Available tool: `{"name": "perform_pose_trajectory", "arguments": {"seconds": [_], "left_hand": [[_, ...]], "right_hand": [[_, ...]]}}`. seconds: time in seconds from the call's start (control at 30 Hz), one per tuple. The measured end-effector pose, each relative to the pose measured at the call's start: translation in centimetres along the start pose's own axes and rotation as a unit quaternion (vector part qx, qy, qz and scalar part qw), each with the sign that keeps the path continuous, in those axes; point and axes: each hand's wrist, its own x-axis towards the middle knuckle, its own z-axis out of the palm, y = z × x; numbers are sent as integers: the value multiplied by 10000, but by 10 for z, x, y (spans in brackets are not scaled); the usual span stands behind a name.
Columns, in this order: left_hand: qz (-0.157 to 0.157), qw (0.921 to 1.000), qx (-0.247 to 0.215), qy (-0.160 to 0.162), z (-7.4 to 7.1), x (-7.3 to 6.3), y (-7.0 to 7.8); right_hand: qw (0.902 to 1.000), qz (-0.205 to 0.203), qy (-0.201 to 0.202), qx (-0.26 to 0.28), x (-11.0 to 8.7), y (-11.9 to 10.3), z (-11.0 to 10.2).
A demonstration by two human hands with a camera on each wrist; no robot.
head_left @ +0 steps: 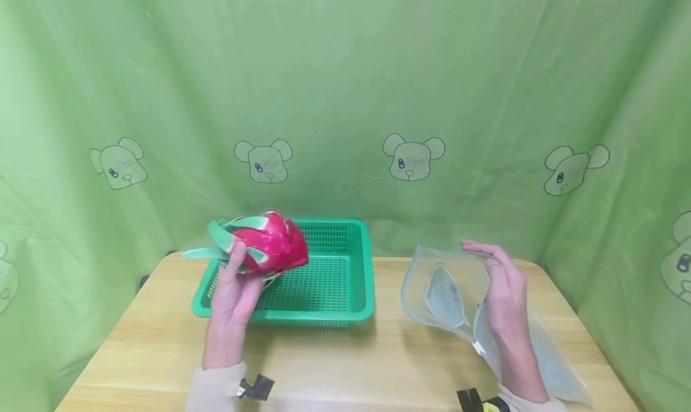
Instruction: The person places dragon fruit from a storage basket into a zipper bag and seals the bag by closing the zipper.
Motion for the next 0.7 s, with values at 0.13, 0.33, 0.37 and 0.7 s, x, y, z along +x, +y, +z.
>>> {"name": "perform_pose_trajectory", "arguments": {"seconds": [0.13,0.33,0.37,0.7], "left_hand": [[93,9998,101,-154,3,0,0],[134,9997,103,-163,6,-1,0],[128,9997,107,-151,6,-2,0],[142,9986,372,-342,9,-2,-1]], "right_hand": [[10000,-10,-18,2,0,0,1],[10000,-39,-43,17,0,-1,2],[10000,-39,-50,16,0,-1,2],[9999,9,-112,-6,0,-1,4]]}}
